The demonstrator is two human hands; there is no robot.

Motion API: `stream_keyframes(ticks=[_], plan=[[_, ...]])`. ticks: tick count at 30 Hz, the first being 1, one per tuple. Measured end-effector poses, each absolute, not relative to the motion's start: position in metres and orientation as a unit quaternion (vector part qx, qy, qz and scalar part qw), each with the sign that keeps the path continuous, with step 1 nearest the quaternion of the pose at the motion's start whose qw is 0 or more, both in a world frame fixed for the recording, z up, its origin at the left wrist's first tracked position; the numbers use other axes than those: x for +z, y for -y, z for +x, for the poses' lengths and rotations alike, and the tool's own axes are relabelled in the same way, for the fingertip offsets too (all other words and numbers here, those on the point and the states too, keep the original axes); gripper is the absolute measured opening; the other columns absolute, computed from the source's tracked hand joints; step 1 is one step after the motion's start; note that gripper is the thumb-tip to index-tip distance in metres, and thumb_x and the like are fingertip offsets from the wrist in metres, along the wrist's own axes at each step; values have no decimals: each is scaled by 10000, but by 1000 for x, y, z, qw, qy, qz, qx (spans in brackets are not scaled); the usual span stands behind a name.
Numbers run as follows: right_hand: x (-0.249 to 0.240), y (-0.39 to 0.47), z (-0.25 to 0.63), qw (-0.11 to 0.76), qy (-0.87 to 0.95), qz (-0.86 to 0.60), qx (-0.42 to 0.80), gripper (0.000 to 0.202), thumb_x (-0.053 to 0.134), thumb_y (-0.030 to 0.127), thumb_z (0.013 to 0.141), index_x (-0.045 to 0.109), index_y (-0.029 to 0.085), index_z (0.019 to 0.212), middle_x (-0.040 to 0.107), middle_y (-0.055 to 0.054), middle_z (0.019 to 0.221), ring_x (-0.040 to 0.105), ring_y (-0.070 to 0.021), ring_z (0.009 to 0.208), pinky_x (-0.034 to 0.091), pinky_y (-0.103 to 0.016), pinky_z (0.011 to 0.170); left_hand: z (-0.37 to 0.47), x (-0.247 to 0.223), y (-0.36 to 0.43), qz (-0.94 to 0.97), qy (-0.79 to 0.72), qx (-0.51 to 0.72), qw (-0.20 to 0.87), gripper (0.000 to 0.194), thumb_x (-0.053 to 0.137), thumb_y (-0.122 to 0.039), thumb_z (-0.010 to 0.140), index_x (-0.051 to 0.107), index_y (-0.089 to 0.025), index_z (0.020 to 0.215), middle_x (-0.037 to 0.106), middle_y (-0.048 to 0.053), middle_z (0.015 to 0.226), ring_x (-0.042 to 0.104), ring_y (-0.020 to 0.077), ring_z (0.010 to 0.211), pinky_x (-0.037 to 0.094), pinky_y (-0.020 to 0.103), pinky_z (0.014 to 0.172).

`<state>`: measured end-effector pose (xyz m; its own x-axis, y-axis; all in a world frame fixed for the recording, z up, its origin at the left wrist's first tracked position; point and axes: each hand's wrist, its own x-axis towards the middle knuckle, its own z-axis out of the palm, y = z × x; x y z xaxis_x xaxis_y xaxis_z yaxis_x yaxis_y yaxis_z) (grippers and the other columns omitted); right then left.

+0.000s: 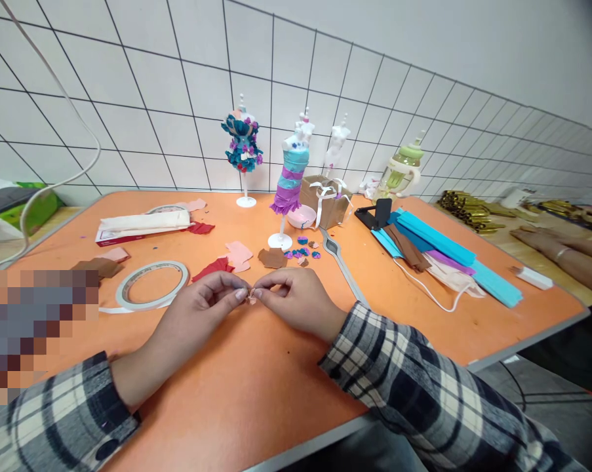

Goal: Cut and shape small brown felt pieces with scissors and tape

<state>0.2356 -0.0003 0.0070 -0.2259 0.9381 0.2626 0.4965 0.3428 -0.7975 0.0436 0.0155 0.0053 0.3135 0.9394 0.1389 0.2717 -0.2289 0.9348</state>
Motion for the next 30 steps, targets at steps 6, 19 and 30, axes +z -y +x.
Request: stream_keyframes(ticks=[6,19,30], plan=[[8,2,233,399,701,-521,279,107,676,275,802,755,205,789,716,11,735,584,-112,649,425,-240,636,43,5,-17,665,-472,386,432,287,743,-499,743,697,-218,786,759,39,769,702,218,735,555,292,666],[3,3,230,414,676,-528,306,129,664,276,775,771,208,799,678,23,642,571,-113,602,433,-239,615,48,8,-9,647,-473,421,425,320,775,-467,691,674,-214,858,753,33,748,704,217,716,575,310,677],[4,3,231,406,720,-497,265,102,653,217,806,755,211,796,751,20,777,624,-113,658,450,-241,674,45,9,-11,691,-483,373,387,235,744,-470,729,731,-236,750,753,27,724,683,210,676,535,277,616]])
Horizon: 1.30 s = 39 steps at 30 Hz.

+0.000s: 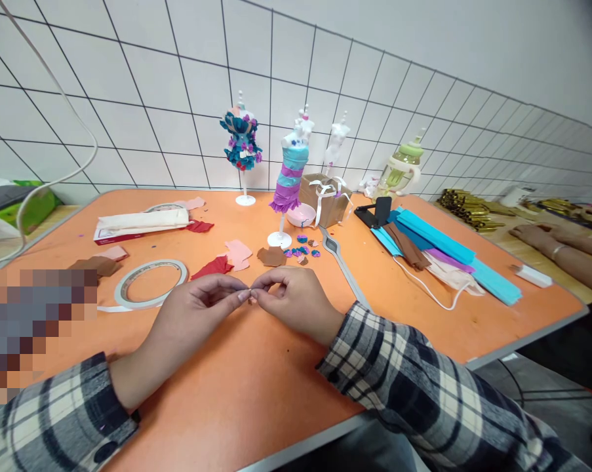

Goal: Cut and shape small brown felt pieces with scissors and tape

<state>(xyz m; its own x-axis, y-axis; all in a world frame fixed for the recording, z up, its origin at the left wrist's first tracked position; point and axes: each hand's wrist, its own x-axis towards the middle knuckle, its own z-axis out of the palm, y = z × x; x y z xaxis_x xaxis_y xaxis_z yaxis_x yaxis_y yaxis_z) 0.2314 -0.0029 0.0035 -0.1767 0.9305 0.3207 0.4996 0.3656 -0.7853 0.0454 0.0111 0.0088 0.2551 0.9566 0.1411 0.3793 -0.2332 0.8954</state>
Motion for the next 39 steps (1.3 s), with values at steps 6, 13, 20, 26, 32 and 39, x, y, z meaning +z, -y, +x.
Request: stream_keyframes(ticks=[6,13,20,26,32,39], plan=[[3,4,229,412,705,-514,264,94,666,234,795,755,215,771,755,22,762,640,-119,681,453,-242,677,44,4,-13,697,-474,366,394,270,717,-496,755,706,-226,752,721,18,706,638,192,650,491,260,583],[3,3,230,412,712,-519,235,89,662,251,793,738,208,778,734,35,752,581,-96,623,418,-234,641,42,1,-16,660,-472,375,448,310,748,-523,740,708,-219,786,733,21,763,670,205,755,524,276,695],[3,2,232,394,709,-529,247,107,637,267,804,716,200,778,706,40,743,552,-86,627,397,-230,643,41,-4,-20,605,-465,390,516,269,792,-473,697,730,-226,784,749,16,799,689,200,808,542,276,755],[6,4,234,385,717,-524,251,144,655,300,802,726,205,883,708,26,842,558,-97,688,400,-238,658,44,-1,-19,650,-473,356,476,235,766,-463,717,730,-232,744,736,10,747,679,197,758,529,267,694],[1,0,232,389,682,-551,285,105,666,295,783,720,207,764,619,43,644,500,-87,591,358,-227,574,42,-2,-17,627,-470,380,492,293,776,-496,718,700,-218,773,735,11,771,685,195,788,542,274,731],[2,-1,232,398,648,-555,336,100,656,288,779,691,195,769,557,65,568,460,-73,511,344,-214,515,39,-8,-20,648,-463,325,510,360,781,-520,696,739,-227,903,773,49,907,697,243,891,548,337,806]])
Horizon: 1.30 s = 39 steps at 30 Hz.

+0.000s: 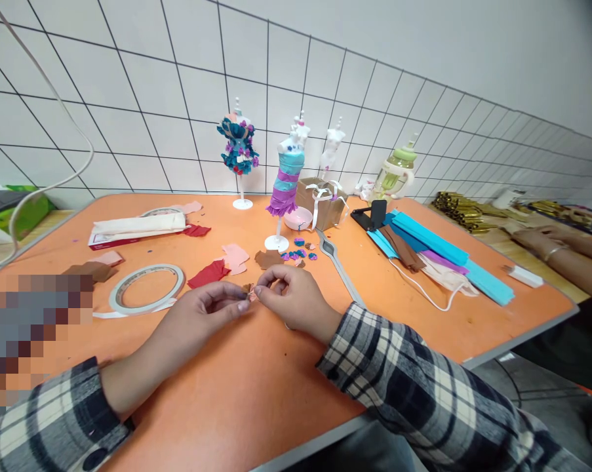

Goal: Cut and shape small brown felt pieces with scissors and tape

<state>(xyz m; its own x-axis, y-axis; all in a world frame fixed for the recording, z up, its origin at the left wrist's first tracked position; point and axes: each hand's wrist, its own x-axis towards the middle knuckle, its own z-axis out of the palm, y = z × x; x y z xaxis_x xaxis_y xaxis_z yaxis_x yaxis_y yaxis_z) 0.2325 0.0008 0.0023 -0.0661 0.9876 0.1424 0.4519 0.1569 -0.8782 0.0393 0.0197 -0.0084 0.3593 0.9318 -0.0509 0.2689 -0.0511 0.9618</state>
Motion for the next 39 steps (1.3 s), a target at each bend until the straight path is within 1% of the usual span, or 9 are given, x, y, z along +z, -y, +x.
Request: stream_keyframes(ticks=[2,7,15,20,24,28,32,35,39], plan=[[5,0,233,398,654,-549,334,110,655,294,786,687,190,765,574,57,586,475,-76,531,351,-213,523,39,-9,-21,670,-479,306,478,337,770,-530,686,757,-222,821,780,61,879,696,262,878,538,356,813],[2,0,233,400,658,-512,381,222,655,391,817,713,192,896,699,14,811,549,-92,648,414,-211,591,39,-9,-21,677,-477,315,463,310,746,-524,685,759,-239,807,784,51,869,696,263,868,528,357,811],[-6,-4,233,377,645,-542,385,172,687,343,777,717,184,834,671,19,716,545,-93,624,388,-204,562,40,-1,-17,695,-453,319,458,288,679,-505,762,733,-235,847,759,36,833,683,228,816,518,297,710],[-3,-2,235,349,681,-534,359,174,669,342,810,736,193,871,670,20,710,546,-95,632,377,-211,576,40,0,-16,707,-473,308,426,292,698,-508,744,745,-226,805,766,39,813,684,228,785,526,304,717],[2,-2,239,320,735,-504,322,166,629,307,865,733,186,913,706,3,806,578,-103,693,401,-227,637,40,-1,-18,707,-467,298,439,257,709,-493,730,756,-241,736,755,26,732,678,216,717,536,299,678],[7,0,239,340,749,-484,297,155,608,281,894,726,186,927,720,-16,918,603,-117,771,432,-241,702,40,-1,-19,702,-470,306,440,248,737,-497,713,763,-251,694,755,23,706,679,216,691,542,295,654],[9,2,235,352,670,-508,411,186,677,309,850,713,177,976,687,1,826,557,-94,672,432,-216,627,40,1,-19,682,-491,338,424,269,742,-518,693,765,-250,687,770,30,729,687,235,725,543,303,669],[10,1,234,359,633,-502,467,184,728,312,810,693,164,912,630,21,747,491,-67,592,402,-189,538,40,1,-18,692,-499,319,414,308,710,-546,718,756,-244,676,754,25,699,672,224,697,522,292,647],[11,-1,239,330,577,-504,551,204,708,360,824,667,186,923,522,49,628,426,-67,474,342,-176,378,39,-2,-18,704,-476,309,427,322,685,-553,754,754,-244,699,759,29,743,676,221,735,523,286,669]])
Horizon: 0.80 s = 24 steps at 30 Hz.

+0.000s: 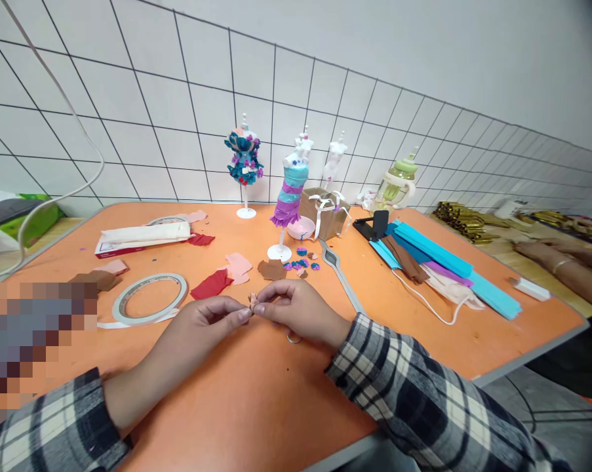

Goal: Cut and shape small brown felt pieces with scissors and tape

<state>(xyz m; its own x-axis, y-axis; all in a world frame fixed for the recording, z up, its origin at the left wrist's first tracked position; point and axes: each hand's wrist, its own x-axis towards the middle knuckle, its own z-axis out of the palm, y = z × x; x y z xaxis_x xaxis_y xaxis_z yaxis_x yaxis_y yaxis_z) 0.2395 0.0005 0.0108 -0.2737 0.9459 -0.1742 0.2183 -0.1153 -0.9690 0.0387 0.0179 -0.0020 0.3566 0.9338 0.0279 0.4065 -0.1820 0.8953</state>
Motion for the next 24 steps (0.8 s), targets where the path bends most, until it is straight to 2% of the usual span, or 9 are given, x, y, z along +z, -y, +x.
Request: stream_keyframes(ticks=[5,14,19,24], plan=[[7,-3,246,327,568,-474,588,232,712,380,823,662,185,937,527,41,678,422,-58,465,356,-167,341,39,-3,-18,705,-449,326,442,275,698,-522,764,769,-257,748,771,35,802,689,236,793,550,311,747],[3,-3,245,319,555,-453,621,237,713,388,822,648,186,931,476,60,660,358,-40,447,310,-154,346,41,4,-15,699,-466,328,432,262,680,-500,746,732,-243,727,754,39,781,680,237,761,552,324,730],[0,-5,248,298,544,-441,649,262,731,394,798,647,184,929,489,65,655,356,-40,451,279,-152,355,39,5,-15,736,-450,322,389,281,654,-507,773,721,-235,754,748,48,813,672,237,795,535,319,760],[0,-5,247,303,548,-446,640,254,723,391,806,651,198,956,505,57,692,347,-39,457,278,-151,350,40,5,-14,717,-442,330,425,322,625,-539,790,743,-239,796,751,43,789,678,243,786,546,313,715]])
